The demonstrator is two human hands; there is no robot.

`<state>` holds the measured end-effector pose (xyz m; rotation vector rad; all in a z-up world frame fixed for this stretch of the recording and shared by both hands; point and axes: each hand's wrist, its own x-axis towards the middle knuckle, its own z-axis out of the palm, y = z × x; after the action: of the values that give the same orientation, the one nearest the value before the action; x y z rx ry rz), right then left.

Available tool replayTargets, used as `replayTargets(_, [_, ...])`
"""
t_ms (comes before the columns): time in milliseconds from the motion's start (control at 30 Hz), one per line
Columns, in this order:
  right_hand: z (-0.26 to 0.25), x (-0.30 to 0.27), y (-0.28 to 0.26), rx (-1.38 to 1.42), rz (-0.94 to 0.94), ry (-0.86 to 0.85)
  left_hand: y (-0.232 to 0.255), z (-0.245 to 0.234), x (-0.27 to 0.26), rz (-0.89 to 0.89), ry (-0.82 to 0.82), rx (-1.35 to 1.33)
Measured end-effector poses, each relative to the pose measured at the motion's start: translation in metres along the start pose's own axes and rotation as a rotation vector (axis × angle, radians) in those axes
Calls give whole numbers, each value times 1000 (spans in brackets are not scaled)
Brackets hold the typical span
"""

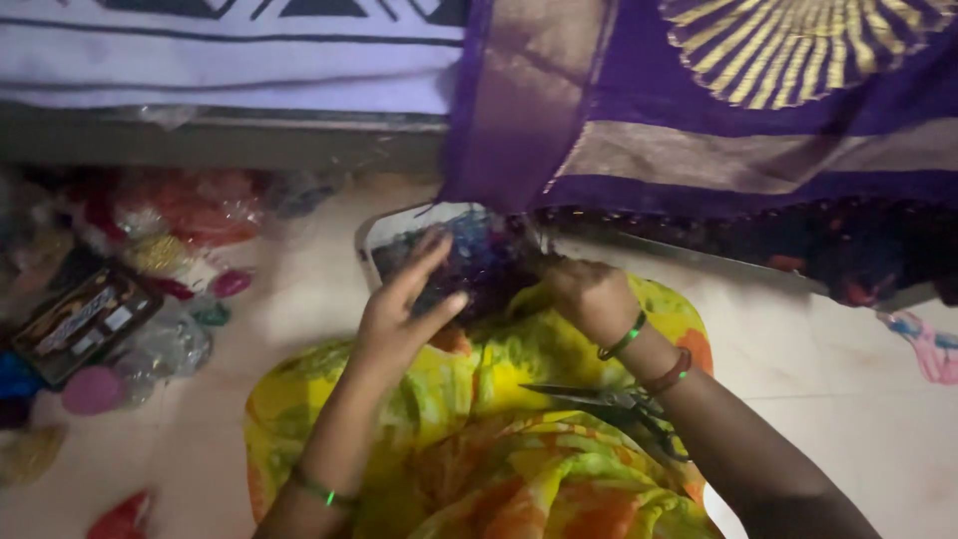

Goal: Sewing and trimming decorative bead tassels onto the edge of a purple fabric garment.

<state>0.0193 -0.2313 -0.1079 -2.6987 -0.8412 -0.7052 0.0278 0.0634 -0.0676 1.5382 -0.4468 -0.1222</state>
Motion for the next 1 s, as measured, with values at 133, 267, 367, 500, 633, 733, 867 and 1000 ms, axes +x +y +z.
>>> replayTargets(133, [-33,-6,6,-42,183,94,9,38,49,17,-92,-295])
replayTargets(267, [-46,-11,8,-54,307,251,14,65,59,-124,-96,-501])
replayTargets(367, [-49,-13,2,-49,383,277,17,73,58,-158,26,-493])
replayTargets(500, [-52,-7,-23,211,404,340,16,74,48,-137,128,-459])
replayTargets(633, [-75,9,-55,392,376,334,38,63,36,-212,104,-508])
replayTargets(733, [-92,14,-68,496,401,253,18,54,24,-191,181,-936])
replayTargets(867, [-103,18,-75,535,346,235,52,55,17,-225,158,-862])
replayTargets(1000, [-113,23,-81,607,303,229,66,58,15,-252,140,-769])
